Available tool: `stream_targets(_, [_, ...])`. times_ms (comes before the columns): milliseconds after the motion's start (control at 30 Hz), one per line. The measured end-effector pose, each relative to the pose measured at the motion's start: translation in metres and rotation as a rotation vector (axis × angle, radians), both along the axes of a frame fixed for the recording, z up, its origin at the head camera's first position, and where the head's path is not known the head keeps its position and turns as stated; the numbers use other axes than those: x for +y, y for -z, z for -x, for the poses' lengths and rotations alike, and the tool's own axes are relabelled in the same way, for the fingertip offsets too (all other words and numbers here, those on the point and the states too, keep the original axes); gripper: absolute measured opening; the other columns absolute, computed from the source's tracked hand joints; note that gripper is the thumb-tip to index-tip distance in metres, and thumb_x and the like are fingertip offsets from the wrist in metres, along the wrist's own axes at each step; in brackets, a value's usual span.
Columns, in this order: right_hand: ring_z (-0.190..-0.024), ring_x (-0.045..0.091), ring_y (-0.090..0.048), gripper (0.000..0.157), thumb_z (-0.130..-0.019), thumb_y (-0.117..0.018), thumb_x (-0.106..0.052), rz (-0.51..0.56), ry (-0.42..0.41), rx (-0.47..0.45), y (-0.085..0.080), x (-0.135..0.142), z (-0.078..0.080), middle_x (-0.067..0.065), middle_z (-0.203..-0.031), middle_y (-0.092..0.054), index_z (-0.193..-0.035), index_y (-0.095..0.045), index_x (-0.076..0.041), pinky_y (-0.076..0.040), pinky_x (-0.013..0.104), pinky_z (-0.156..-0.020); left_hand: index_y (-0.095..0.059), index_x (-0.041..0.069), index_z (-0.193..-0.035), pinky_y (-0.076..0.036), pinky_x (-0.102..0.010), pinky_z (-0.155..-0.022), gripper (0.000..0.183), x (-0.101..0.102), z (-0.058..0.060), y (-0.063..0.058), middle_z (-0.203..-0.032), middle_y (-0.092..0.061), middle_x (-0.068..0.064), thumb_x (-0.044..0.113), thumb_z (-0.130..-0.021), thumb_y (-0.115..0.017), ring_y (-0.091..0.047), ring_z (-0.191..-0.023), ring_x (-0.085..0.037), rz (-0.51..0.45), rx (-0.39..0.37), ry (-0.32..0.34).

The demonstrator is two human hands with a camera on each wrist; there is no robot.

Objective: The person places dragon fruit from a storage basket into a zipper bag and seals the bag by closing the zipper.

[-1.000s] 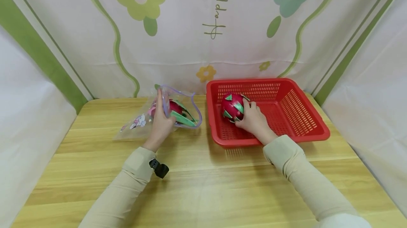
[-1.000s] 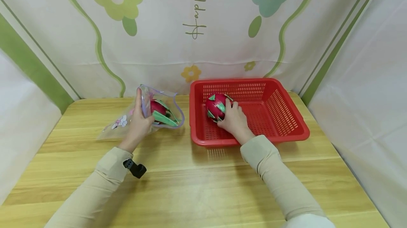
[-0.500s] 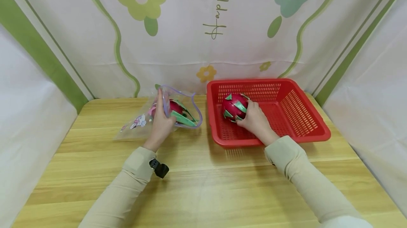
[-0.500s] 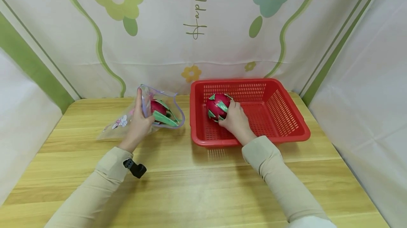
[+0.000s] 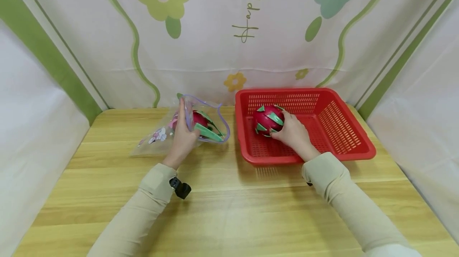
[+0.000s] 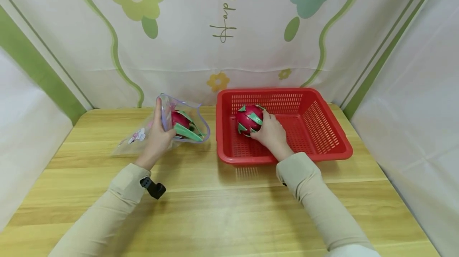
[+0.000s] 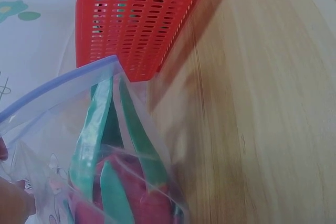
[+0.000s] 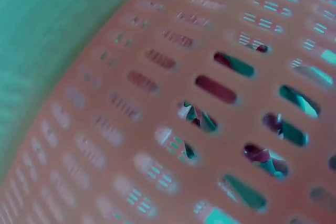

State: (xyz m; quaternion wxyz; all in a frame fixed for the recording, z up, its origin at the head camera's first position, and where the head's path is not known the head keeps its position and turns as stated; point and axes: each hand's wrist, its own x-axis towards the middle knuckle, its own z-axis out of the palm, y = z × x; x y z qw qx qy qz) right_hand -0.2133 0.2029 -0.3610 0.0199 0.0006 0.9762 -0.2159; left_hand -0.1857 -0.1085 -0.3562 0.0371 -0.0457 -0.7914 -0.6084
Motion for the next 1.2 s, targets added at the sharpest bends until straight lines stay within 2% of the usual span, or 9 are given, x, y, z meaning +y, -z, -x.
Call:
stream_targets(233, [-0.115, 0.045, -0.054, 0.087, -0.077, -0.075, -0.030, 0.020, 0.033, 0.033, 0.000, 0.003, -0.002, 0.029, -0.133, -0.049, -0.141, -0.031, 0.008, -0.049, 0.059, -0.093, 0.013, 0.031, -0.152, -0.036, -0.044, -0.113, 0.106, -0.001, 0.000, 0.000, -0.161, 0.009, 0.008, -0.014, -0.076, -0.045, 0.002, -0.150, -0.018, -0.006, 0.010, 0.001])
stream_targets(433, [-0.115, 0.045, -0.054, 0.086, -0.077, -0.075, -0.033, 0.058, 0.064, 0.040, -0.003, 0.010, -0.003, 0.027, -0.135, -0.049, -0.142, -0.033, 0.005, -0.049, 0.058, -0.092, 0.014, 0.030, -0.152, -0.048, -0.027, -0.087, 0.106, -0.001, -0.001, -0.002, -0.162, 0.008, 0.007, -0.013, -0.076, -0.046, -0.001, -0.150, -0.020, 0.021, 0.001, -0.008])
stream_targets(533, [-0.115, 0.044, -0.054, 0.085, -0.078, -0.073, -0.036, 0.089, 0.083, 0.055, -0.006, 0.014, -0.003, 0.027, -0.137, -0.049, -0.142, -0.034, 0.004, -0.049, 0.057, -0.093, 0.014, 0.031, -0.152, -0.048, -0.034, -0.097, 0.106, -0.001, -0.002, -0.002, -0.162, 0.009, 0.008, -0.013, -0.076, -0.046, 0.000, -0.150, -0.019, 0.008, 0.001, -0.001])
stream_targets(633, [-0.116, 0.042, -0.053, 0.085, -0.078, -0.072, -0.038, 0.113, 0.096, 0.074, -0.011, 0.016, -0.003, 0.025, -0.138, -0.049, -0.142, -0.034, 0.003, -0.048, 0.057, -0.095, 0.014, 0.031, -0.152, -0.037, -0.044, -0.113, 0.106, -0.001, -0.002, -0.002, -0.161, 0.009, 0.008, -0.014, -0.076, -0.045, 0.001, -0.150, -0.018, -0.016, 0.003, 0.008])
stream_targets(733, [-0.116, 0.042, -0.052, 0.085, -0.078, -0.072, -0.038, 0.127, 0.103, 0.096, -0.016, 0.017, -0.004, 0.025, -0.137, -0.049, -0.142, -0.035, 0.003, -0.047, 0.057, -0.096, 0.014, 0.033, -0.152, -0.034, -0.046, -0.114, 0.107, -0.001, -0.002, -0.002, -0.162, 0.009, 0.008, -0.014, -0.075, -0.045, 0.002, -0.150, -0.019, -0.024, 0.002, 0.012])
stream_targets(833, [-0.116, 0.042, -0.054, 0.084, -0.077, -0.072, -0.039, 0.154, 0.129, 0.110, -0.020, 0.016, -0.004, 0.025, -0.136, -0.051, -0.141, -0.036, 0.002, -0.048, 0.056, -0.095, 0.014, 0.032, -0.152, -0.047, -0.039, -0.102, 0.107, -0.002, -0.002, -0.002, -0.162, 0.009, 0.006, -0.014, -0.075, -0.045, 0.001, -0.150, -0.021, -0.008, -0.002, 0.010])
stream_targets(1000, [-0.118, 0.042, -0.054, 0.088, -0.078, -0.071, -0.043, 0.222, 0.188, 0.094, -0.028, 0.014, -0.007, 0.027, -0.137, -0.050, -0.144, -0.032, 0.000, -0.050, 0.055, -0.094, 0.014, 0.032, -0.152, -0.049, -0.022, -0.081, 0.108, -0.002, -0.001, -0.001, -0.162, 0.009, 0.005, -0.014, -0.075, -0.045, 0.000, -0.150, -0.022, 0.011, -0.007, 0.007])
stream_targets(1100, [-0.121, 0.042, -0.051, 0.091, -0.078, -0.072, -0.043, 0.265, 0.202, 0.084, -0.034, 0.012, -0.010, 0.027, -0.140, -0.047, -0.146, -0.029, -0.001, -0.049, 0.055, -0.096, 0.014, 0.032, -0.152, -0.050, -0.033, -0.096, 0.108, -0.003, -0.001, -0.001, -0.162, 0.010, 0.005, -0.015, -0.074, -0.045, 0.001, -0.150, -0.022, -0.006, -0.004, 0.015])
stream_targets(1200, [-0.123, 0.041, -0.050, 0.092, -0.077, -0.072, -0.045, 0.303, 0.202, 0.090, -0.040, 0.009, -0.011, 0.024, -0.142, -0.046, -0.147, -0.028, -0.003, -0.048, 0.055, -0.097, 0.013, 0.031, -0.152, -0.039, -0.045, -0.110, 0.108, -0.003, -0.001, -0.001, -0.162, 0.010, 0.005, -0.016, -0.074, -0.044, 0.002, -0.150, -0.022, -0.031, 0.004, 0.024])
